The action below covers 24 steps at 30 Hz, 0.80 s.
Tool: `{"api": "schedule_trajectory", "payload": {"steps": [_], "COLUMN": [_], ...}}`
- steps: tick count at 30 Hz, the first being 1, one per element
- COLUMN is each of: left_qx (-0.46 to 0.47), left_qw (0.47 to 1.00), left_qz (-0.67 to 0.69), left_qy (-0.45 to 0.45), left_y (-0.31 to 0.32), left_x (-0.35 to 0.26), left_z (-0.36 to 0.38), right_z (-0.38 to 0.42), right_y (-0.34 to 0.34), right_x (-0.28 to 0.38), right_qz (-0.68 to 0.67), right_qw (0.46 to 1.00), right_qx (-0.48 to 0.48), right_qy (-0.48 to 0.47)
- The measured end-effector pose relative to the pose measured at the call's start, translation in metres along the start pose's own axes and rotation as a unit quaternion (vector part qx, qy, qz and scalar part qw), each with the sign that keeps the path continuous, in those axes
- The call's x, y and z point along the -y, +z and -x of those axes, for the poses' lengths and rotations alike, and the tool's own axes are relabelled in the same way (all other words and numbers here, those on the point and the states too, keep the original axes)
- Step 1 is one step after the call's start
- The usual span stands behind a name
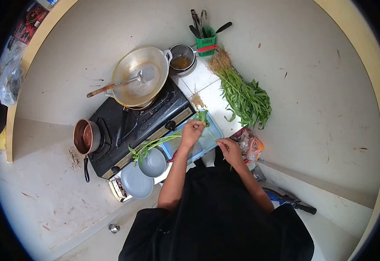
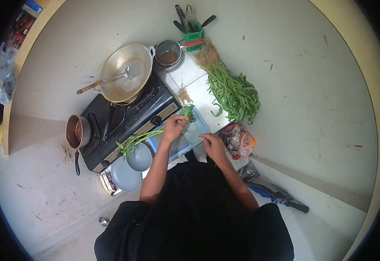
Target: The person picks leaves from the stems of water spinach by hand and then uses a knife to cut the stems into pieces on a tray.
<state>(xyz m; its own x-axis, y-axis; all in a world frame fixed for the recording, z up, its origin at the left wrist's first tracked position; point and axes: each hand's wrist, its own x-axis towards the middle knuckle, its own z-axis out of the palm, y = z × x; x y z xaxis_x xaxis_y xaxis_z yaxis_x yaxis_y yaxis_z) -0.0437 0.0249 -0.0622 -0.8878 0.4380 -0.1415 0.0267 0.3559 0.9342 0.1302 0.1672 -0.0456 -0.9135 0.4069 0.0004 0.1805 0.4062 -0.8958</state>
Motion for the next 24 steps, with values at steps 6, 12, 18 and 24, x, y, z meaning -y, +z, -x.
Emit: {"api": "schedule_trajectory", "payload": {"steps": [6, 12, 18, 24], "left_qx": [-0.012, -0.083, -0.192, -0.095], "left_qw": [0.999, 0.99, 0.953, 0.98], "left_qz": [-0.021, -0.102, -0.224, -0.172], "left_qy": [0.022, 0.052, 0.071, -0.005], "left_y": [-0.01, -0.002, -0.013, -0.055], "left_x": [-0.009, -0.006, -0.008, -0.008], "left_z": [0.0, 0.004, -0.005, -0.024], "right_z": [-0.002, -0.003, -0.003, 0.012], "right_y": [-0.003, -0.003, 0.002, -0.01], "right_x": [-0.005, 0.01, 0.011, -0.018], "right_qz": [-0.025, -0.006, 0.016, -0.099], "right_qw": [1.0, 1.0, 1.0, 0.99], "right_qx": [-0.012, 0.001, -0.005, 0.013], "right_qy": [-0.002, 0.017, -0.004, 0.095]}}
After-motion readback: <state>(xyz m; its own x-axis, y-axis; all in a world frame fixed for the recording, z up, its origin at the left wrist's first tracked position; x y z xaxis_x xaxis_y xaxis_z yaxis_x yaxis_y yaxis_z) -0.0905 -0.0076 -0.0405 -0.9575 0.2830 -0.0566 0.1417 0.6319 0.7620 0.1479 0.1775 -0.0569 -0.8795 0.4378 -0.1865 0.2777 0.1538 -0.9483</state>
